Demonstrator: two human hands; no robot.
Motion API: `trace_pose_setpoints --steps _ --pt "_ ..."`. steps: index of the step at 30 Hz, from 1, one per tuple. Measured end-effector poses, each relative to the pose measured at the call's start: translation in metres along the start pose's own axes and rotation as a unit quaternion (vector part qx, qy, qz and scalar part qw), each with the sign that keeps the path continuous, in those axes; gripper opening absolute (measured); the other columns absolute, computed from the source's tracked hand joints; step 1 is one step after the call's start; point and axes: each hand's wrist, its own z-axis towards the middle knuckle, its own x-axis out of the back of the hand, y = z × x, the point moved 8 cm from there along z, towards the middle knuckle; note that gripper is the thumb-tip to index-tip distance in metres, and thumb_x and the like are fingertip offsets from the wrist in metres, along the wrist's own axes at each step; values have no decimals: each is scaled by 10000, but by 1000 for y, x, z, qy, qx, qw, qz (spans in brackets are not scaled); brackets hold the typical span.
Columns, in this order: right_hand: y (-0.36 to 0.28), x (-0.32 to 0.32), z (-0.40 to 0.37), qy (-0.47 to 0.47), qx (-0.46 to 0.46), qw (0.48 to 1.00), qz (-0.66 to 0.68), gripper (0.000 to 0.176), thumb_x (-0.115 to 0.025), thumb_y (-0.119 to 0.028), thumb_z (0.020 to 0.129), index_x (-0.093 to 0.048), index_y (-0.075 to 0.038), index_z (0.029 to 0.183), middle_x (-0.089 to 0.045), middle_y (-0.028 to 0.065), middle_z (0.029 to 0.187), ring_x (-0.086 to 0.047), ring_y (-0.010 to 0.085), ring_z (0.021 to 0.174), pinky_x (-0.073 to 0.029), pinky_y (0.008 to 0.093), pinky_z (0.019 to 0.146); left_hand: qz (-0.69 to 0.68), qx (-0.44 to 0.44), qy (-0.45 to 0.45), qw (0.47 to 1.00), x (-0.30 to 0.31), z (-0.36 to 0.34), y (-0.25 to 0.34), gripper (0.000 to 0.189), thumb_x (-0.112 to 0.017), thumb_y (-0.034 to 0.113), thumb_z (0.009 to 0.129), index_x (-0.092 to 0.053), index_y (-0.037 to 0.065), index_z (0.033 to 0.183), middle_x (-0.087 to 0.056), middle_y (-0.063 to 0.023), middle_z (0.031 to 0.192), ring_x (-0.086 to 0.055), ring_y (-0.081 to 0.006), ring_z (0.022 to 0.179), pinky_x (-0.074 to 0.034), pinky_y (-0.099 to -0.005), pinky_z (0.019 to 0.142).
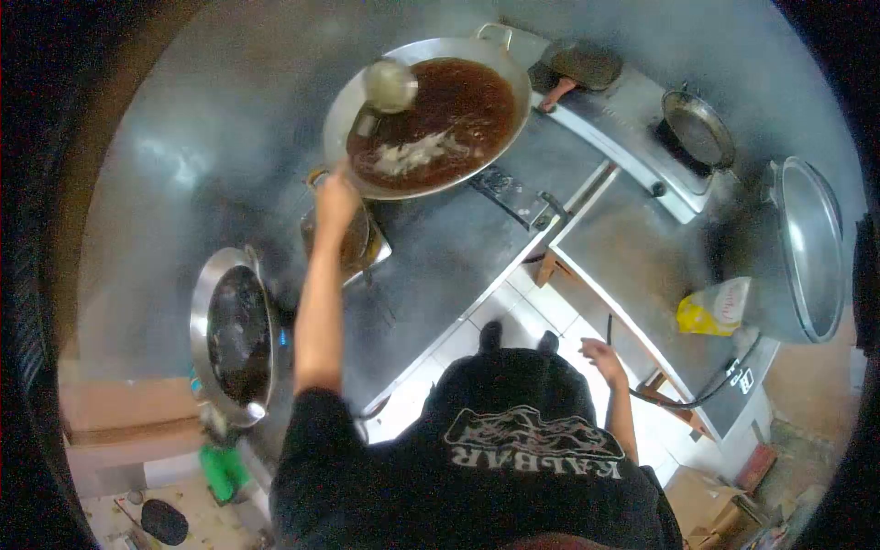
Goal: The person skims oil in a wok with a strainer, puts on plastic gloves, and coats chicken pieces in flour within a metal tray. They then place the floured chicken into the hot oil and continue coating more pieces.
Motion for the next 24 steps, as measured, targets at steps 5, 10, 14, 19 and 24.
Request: trace_pose_setpoints --steps 5,10,14,19,24 --pt "214 34 30 7 71 988 -135 341 -570 -319 863 -652 -54 1061 -688 115 907 -643 187 781 -493 303 721 155 -20 -18 987 -2 30 -64 361 -513 83 837 -592 64 1189 -635 -252 894 -615 -423 897 -482 -475 804" --pt "279 11 -60 -32 -128 945 298 344 -562 -253 852 -602 -68 1139 -666 112 939 -631 217 684 -520 362 561 146 -101 -185 967 -33 5 -52 349 -523 63 821 -584 26 1162 -621 -274 996 -603 -424 950 -482 -459 833" --pt "294 -4 -82 -8 -143 953 267 340 -557 -252 854 -603 -66 1134 -663 113 934 -625 221 692 -509 370 564 20 -75 -232 970 -57 0 -39 442 -516 40 786 -553 26 1226 -629 -270 996 -624 -397 906 -495 -422 789" --pt "298 -5 -59 45 -158 976 145 335 -550 -250 856 -603 -63 1127 -659 114 927 -618 227 702 -495 379 567 -65 -64 -319 943 -69 -16 14 581 -457 18 815 -419 94 1389 -666 -134 877 -642 -276 790 -500 -371 677" --pt "286 6 -28 69 -132 986 72 330 -542 -249 857 -603 -60 1121 -655 115 921 -611 233 712 -481 388 571 -333 118 -386 852 -87 -28 38 500 -369 53 898 -413 88 1395 -489 7 646 -382 -62 473 -291 -205 388"
